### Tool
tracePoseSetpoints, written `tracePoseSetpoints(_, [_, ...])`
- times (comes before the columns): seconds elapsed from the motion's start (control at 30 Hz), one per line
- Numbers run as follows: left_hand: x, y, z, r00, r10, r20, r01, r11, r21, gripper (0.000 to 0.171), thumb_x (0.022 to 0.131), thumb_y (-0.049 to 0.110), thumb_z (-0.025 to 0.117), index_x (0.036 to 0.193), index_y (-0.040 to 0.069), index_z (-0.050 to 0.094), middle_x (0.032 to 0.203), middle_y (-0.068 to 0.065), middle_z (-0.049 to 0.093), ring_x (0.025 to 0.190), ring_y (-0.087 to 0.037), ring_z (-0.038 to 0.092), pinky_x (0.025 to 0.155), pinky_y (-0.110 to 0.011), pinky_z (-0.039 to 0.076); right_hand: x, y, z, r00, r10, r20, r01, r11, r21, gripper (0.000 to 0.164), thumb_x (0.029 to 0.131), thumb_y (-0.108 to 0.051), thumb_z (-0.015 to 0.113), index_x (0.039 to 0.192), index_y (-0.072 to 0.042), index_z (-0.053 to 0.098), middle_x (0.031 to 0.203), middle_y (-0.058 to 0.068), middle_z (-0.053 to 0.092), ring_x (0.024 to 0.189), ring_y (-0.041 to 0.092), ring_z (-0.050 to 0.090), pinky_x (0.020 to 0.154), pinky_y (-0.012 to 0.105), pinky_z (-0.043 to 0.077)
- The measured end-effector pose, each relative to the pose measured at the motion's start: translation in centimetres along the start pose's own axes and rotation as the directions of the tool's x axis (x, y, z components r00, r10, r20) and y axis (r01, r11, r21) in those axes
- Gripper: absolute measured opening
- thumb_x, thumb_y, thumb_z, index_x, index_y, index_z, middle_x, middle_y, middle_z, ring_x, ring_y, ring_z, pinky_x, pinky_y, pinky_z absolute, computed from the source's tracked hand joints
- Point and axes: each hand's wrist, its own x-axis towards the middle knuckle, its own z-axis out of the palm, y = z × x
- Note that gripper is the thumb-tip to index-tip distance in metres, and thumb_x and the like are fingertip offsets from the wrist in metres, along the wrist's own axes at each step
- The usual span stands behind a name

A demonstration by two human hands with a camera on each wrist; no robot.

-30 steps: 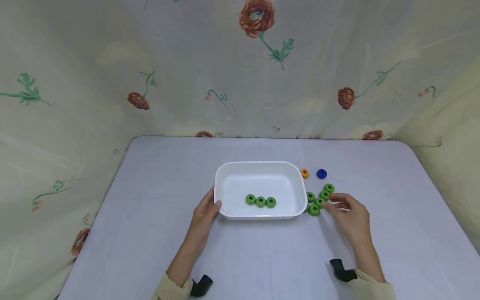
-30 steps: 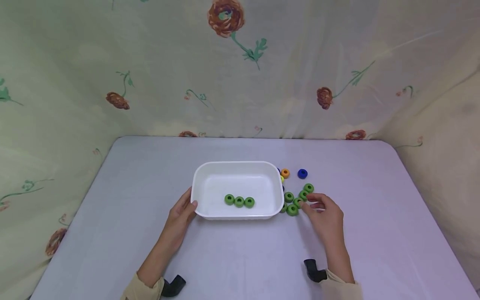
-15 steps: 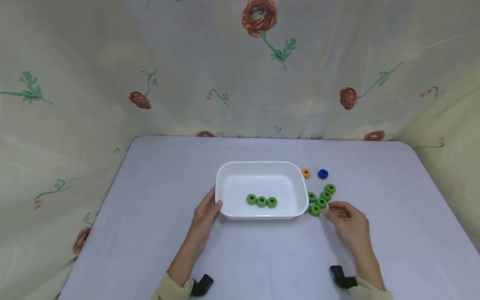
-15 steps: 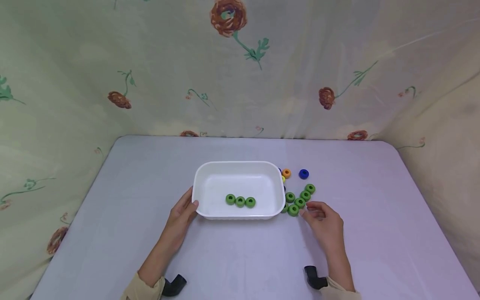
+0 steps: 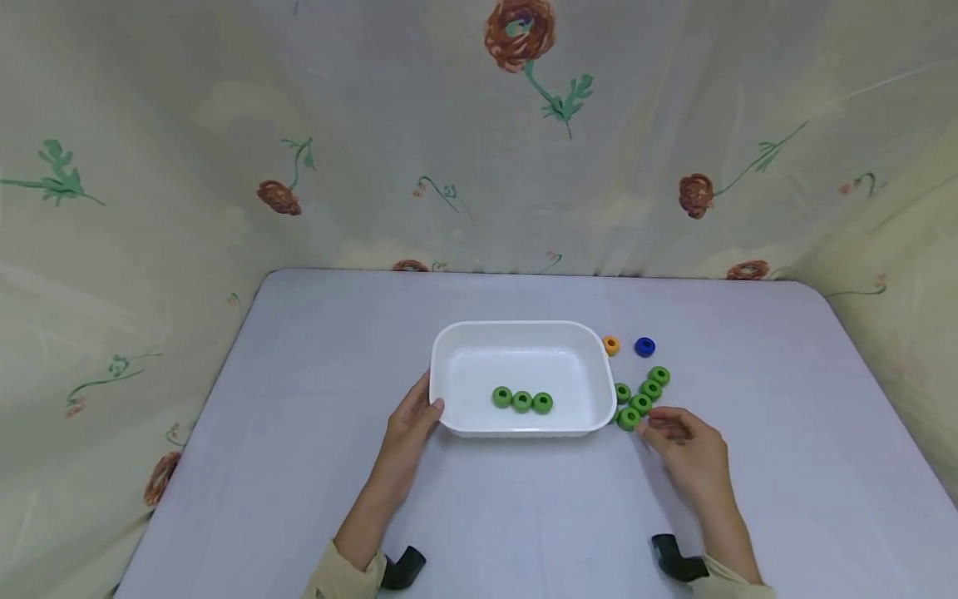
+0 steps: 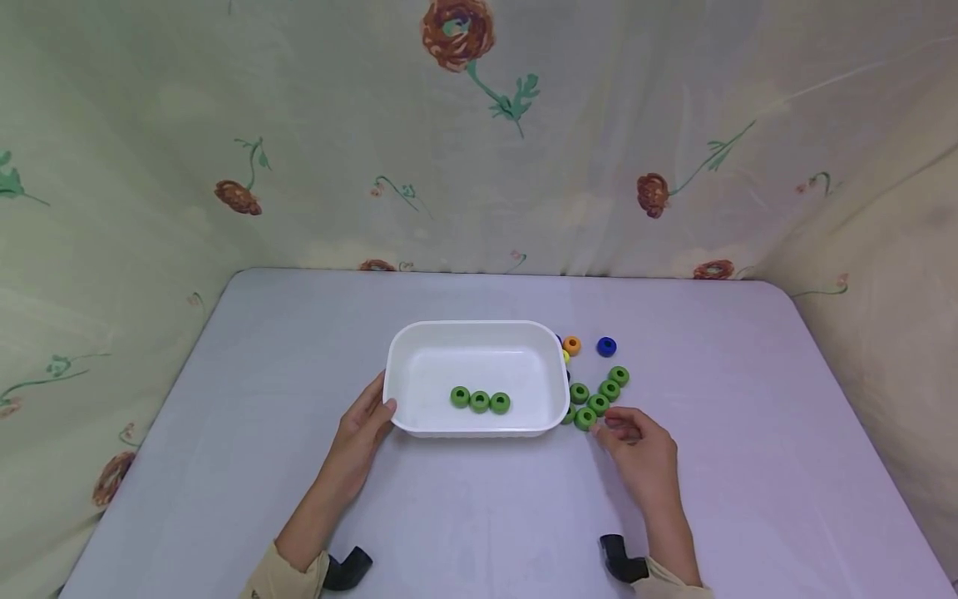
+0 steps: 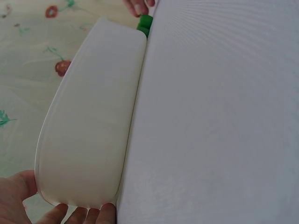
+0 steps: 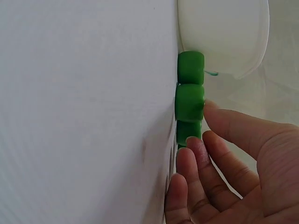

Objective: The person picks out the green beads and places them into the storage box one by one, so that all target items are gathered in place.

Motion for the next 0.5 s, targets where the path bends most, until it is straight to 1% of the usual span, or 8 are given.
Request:
tracePoseSetpoints(0.17, [0.09, -0.04, 0.05, 1.000, -0.003, 0.001, 0.003, 1.000, 0.000, 0.058, 0.104, 0.023, 0.054, 0.158, 0.023, 0.033, 0.167, 0.002, 0.027, 0.156, -0.017, 0.024, 0.126, -0.036, 0.030, 0.05, -0.11, 0.34, 1.000, 0.002, -0.005, -0.002, 1.000, -0.016, 0.036, 0.088, -0.023, 0.077, 0.120, -0.008, 0.070, 0.114, 0.014, 0.073, 0.083, 0.001, 0.057, 0.063, 0.013, 0.051])
tracePoseSetpoints(0.37, [0.12, -0.07, 0.06, 1.000, -0.002, 0.002, 0.002, 1.000, -0.002, 0.058, 0.104, 0.022, 0.054, 0.158, 0.022, 0.032, 0.167, 0.002, 0.028, 0.156, -0.017, 0.026, 0.124, -0.033, 0.033, -0.02, -0.28, 0.65, 1.000, -0.013, -0.005, 0.013, 1.000, -0.008, 0.036, 0.087, -0.023, 0.078, 0.119, -0.009, 0.070, 0.114, 0.014, 0.074, 0.082, -0.001, 0.057, 0.064, 0.013, 0.051])
tracePoseSetpoints(0.5, [0.12, -0.02, 0.04, 1.000, 0.000, 0.006, 0.000, 1.000, -0.005, 0.058, 0.104, 0.022, 0.054, 0.158, 0.022, 0.032, 0.167, 0.002, 0.028, 0.156, -0.017, 0.026, 0.124, -0.034, 0.033, -0.06, -0.44, 0.91, 1.000, -0.025, -0.018, 0.024, 1.000, -0.018, 0.037, 0.086, -0.022, 0.079, 0.119, -0.009, 0.070, 0.112, 0.014, 0.074, 0.085, 0.005, 0.059, 0.064, 0.012, 0.051])
